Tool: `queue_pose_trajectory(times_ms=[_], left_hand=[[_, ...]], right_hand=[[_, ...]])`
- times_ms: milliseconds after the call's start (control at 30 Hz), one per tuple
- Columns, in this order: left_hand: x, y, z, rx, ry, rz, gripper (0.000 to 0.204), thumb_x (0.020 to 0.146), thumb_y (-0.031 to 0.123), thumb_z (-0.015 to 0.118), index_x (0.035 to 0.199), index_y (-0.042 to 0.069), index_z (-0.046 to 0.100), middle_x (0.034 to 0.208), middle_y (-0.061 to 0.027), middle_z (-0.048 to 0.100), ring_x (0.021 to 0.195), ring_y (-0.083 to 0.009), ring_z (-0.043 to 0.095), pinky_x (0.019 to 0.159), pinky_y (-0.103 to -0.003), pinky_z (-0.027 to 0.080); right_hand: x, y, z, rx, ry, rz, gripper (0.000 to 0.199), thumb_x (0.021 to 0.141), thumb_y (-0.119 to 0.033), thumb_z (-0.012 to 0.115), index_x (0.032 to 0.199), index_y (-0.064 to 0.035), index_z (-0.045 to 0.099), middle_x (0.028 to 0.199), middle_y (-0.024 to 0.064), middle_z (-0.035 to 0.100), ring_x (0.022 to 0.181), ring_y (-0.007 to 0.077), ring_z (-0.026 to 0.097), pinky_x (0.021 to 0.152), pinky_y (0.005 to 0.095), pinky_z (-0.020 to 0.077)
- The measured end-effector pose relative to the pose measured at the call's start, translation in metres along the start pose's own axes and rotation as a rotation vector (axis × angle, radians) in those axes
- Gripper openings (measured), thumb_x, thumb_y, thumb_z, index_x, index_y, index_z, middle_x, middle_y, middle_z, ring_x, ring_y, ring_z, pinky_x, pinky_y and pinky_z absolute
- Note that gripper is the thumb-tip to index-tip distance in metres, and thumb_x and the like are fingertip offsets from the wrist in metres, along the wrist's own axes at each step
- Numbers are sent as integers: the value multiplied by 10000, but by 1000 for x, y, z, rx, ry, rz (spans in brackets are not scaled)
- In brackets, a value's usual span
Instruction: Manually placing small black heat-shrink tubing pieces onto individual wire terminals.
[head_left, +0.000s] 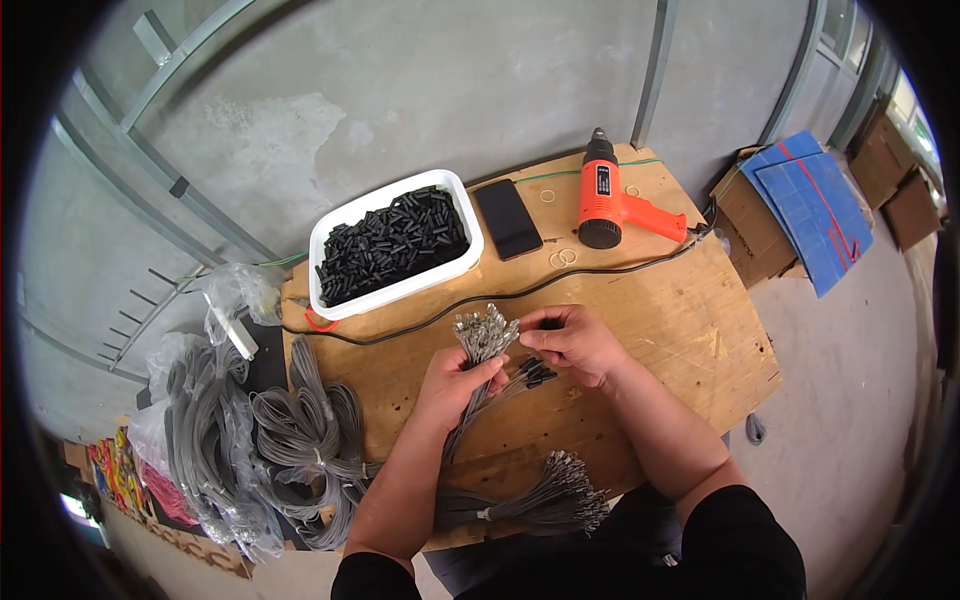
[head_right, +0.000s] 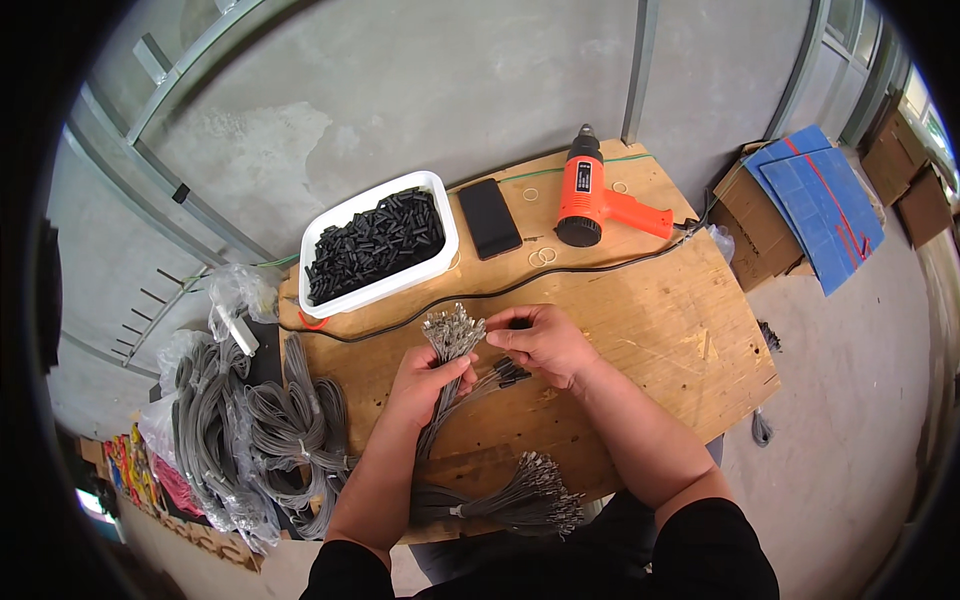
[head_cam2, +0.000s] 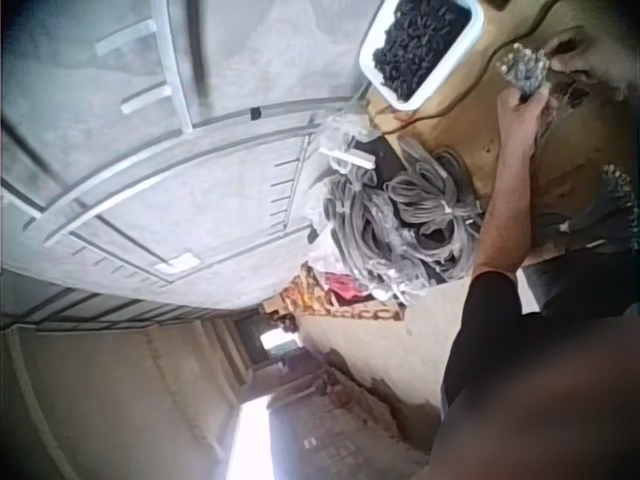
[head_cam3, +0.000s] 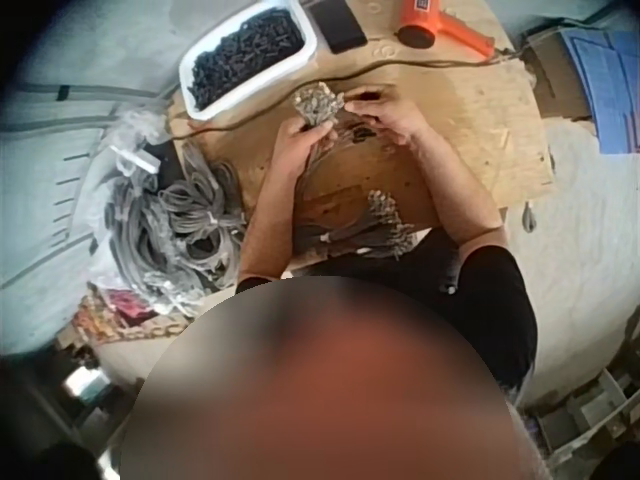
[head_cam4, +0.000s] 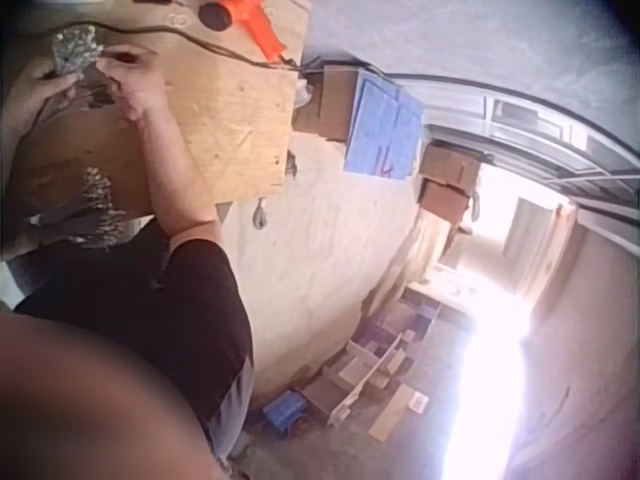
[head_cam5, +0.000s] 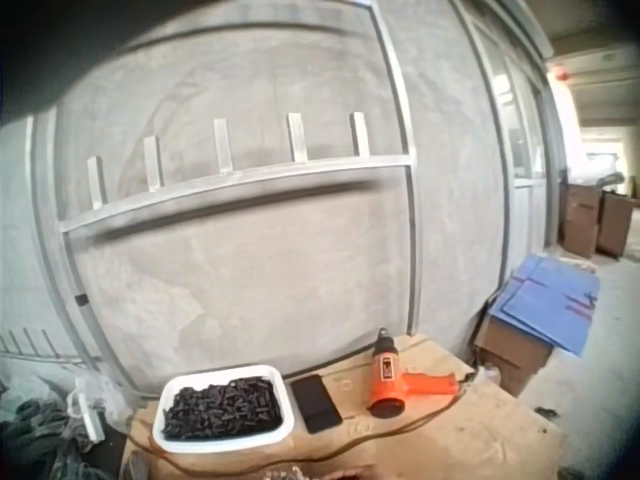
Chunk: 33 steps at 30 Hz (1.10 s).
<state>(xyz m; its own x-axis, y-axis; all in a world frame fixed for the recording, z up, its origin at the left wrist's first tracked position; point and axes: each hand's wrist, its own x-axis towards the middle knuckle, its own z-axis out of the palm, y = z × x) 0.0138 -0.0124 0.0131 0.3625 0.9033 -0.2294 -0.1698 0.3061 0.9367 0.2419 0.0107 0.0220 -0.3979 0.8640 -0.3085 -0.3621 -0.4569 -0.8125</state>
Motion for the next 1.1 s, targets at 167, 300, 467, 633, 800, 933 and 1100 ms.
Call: queue_pose_trajectory(times_ms=[167, 300, 467, 633, 800, 933, 1100], left_hand=[[0, -2, 3, 26, -6, -40, 217, 931, 99, 680, 1092, -47, 674, 830, -66, 688, 709, -116, 612, 679, -254, 504], [1, -4, 1, 35, -3, -14, 221, 924, 103, 693, 1093, -38, 679, 846, -56, 692, 714, -104, 616, 683, -244, 510], [3, -6, 0, 67, 118, 15, 207, 898, 117, 730, 1040, -28, 691, 838, -49, 689, 700, -99, 613, 651, -241, 506], [4, -4, 2, 20, 109, 9, 175, 883, 72, 726, 1014, -29, 668, 838, -61, 668, 712, -127, 601, 663, -265, 495], [4, -6, 0, 34, 114, 43, 157, 871, 72, 739, 989, -18, 688, 797, -26, 667, 679, -92, 598, 631, -235, 484], [3, -5, 2, 84, 96, 54, 150, 860, 66, 736, 983, -7, 692, 784, -8, 655, 659, -83, 575, 605, -232, 456], [2, 1, 4, 25, 44, -5, 167, 851, 92, 749, 979, -3, 697, 769, 6, 644, 639, -71, 550, 571, -233, 413]], right_hand=[[-1, 1, 5, -48, 16, -33, 142, 887, -41, 730, 997, 14, 657, 738, 8, 594, 542, 56, 470, 461, 193, 335], [-1, 3, 5, -194, 49, -67, 126, 897, -70, 730, 974, 4, 662, 697, -4, 575, 535, 51, 457, 460, 202, 327], [-1, 3, 5, -261, 95, -42, 121, 902, -75, 724, 952, 15, 661, 660, -8, 552, 516, 54, 444, 457, 210, 323], [1, 6, 3, -130, 66, -42, 112, 900, -68, 720, 930, 23, 663, 634, -9, 538, 512, 59, 447, 453, 216, 326], [-7, -1, 12, -336, 82, -89, 128, 884, -84, 742, 932, 14, 675, 663, -9, 575, 526, 49, 470, 460, 213, 339], [-9, -2, 14, -387, 71, -108, 122, 874, -84, 752, 920, 6, 684, 675, -13, 590, 534, 42, 479, 470, 205, 353], [-10, -2, 14, -382, 31, -151, 87, 871, -70, 751, 908, -7, 705, 687, -13, 608, 538, 38, 482, 482, 201, 372]])
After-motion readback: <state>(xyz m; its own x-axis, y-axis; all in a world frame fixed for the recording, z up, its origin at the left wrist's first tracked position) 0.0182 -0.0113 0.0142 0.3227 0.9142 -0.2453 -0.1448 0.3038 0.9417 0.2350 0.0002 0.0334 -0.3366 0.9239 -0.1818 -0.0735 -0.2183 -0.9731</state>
